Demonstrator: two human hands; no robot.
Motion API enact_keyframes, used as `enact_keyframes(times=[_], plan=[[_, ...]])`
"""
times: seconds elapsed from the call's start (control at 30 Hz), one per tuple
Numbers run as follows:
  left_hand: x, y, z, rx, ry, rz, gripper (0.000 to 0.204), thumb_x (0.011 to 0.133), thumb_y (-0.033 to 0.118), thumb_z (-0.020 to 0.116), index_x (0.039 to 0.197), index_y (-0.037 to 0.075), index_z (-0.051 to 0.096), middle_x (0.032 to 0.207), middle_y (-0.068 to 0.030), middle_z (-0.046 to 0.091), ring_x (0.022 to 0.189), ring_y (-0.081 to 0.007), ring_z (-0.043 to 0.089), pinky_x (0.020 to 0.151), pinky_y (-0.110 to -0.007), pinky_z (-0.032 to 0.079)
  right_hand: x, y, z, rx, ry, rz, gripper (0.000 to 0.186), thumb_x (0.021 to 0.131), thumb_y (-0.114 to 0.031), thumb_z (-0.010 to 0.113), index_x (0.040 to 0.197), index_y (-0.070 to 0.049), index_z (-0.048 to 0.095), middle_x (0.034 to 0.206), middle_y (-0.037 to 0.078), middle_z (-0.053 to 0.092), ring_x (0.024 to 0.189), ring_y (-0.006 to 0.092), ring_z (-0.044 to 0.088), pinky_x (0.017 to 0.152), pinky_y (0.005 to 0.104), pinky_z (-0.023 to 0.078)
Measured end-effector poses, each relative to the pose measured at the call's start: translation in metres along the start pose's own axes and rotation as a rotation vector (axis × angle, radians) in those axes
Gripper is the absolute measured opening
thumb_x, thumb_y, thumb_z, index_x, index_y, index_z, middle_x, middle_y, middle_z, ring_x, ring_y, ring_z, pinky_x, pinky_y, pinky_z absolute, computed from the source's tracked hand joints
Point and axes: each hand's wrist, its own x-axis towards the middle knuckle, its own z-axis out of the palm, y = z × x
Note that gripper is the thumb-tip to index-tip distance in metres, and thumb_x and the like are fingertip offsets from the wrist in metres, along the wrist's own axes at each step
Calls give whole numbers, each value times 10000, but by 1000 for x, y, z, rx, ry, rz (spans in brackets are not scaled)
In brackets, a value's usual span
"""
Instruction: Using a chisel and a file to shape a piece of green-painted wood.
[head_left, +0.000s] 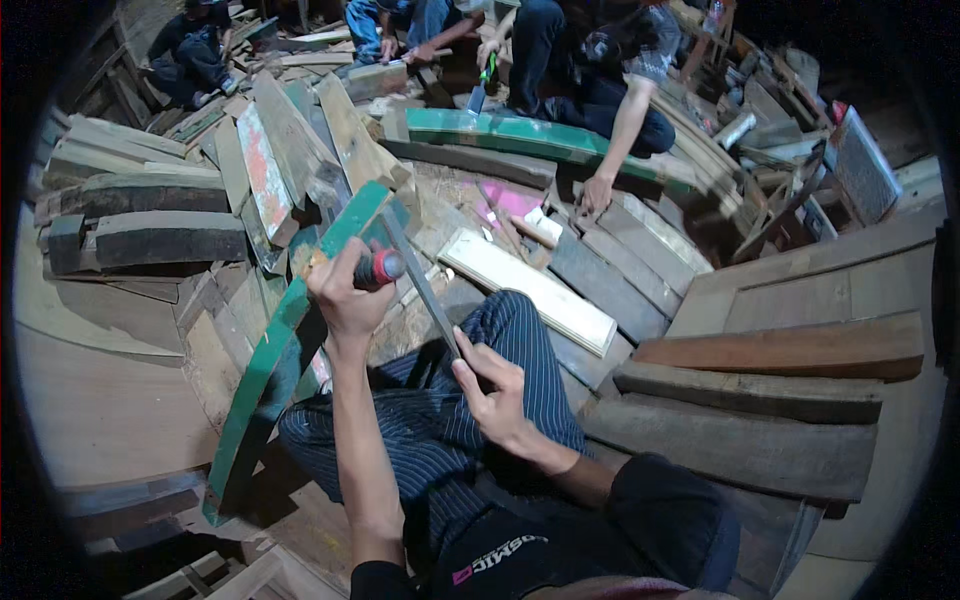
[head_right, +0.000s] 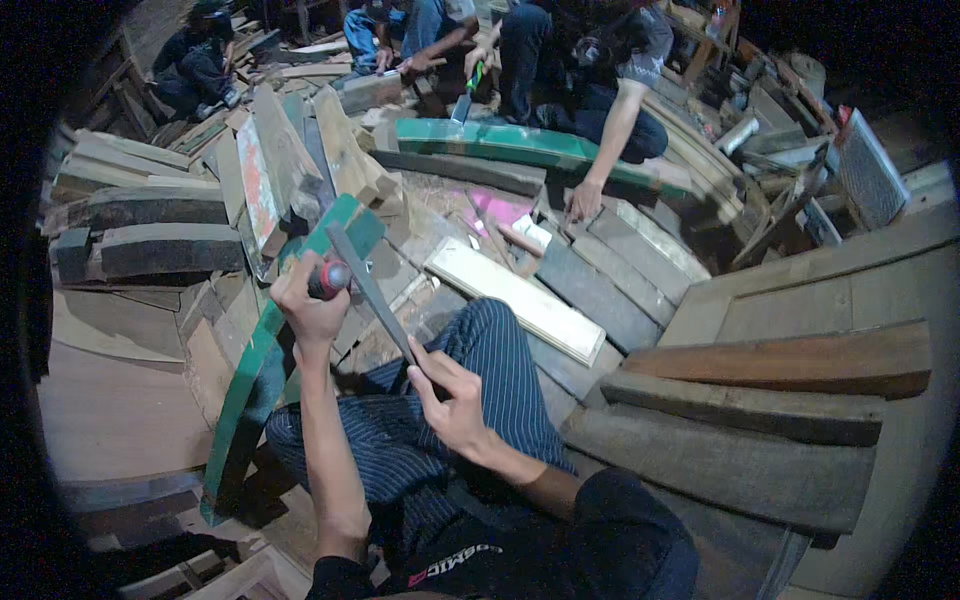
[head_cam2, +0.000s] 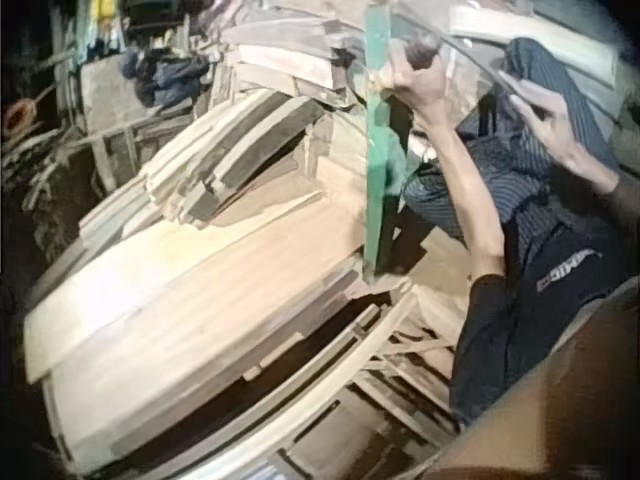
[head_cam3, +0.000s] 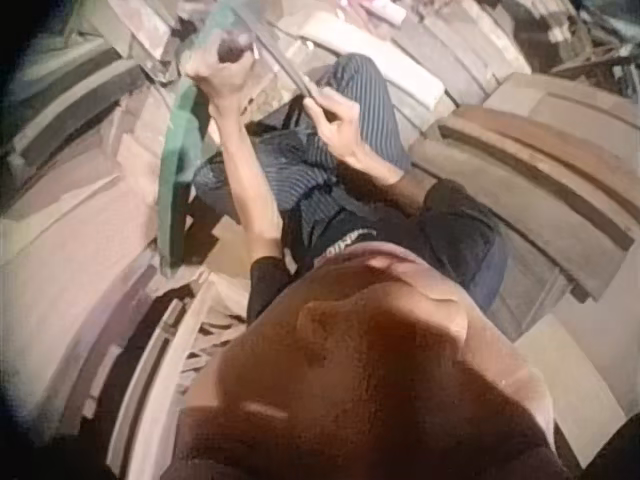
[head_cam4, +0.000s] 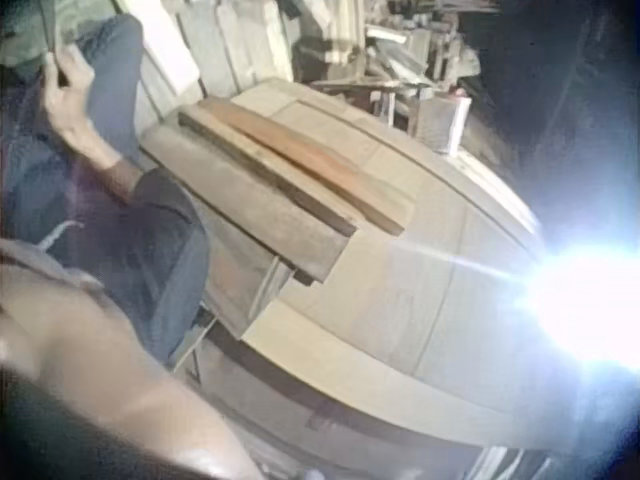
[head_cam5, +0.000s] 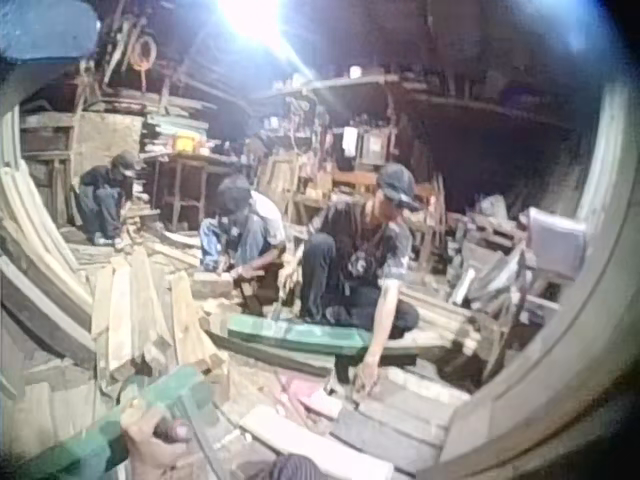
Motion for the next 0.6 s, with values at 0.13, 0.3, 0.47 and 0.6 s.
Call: enact_keyframes(times=[0.13,0.3,0.47,0.6], plan=[[-1,-2,4,-7,-48,-4,209,584,30,680,715,40,517,615,-146,529,569,-362,568,529,-391,416,-5,8,1,35,-7,37,375,879,7,635,1250,37,597,696,99,526,602,119,474,563,253,407],[-5,-3,11,49,-70,59,230,582,0,688,731,48,520,617,-136,538,550,-352,569,519,-387,418,-13,13,1,122,56,34,366,893,0,623,1251,64,586,692,52,501,606,91,440,547,242,365],[-9,-4,11,77,-66,89,241,615,14,722,726,48,511,615,-138,540,544,-359,565,503,-393,408,-11,10,-4,181,78,47,369,885,8,629,1249,59,589,714,95,543,610,122,484,569,254,411],[-8,-1,13,129,-70,86,244,627,18,727,722,43,503,603,-144,527,544,-365,567,501,-393,412,-6,9,-7,132,90,6,356,880,15,629,1234,49,607,722,105,568,604,121,506,551,256,422]])
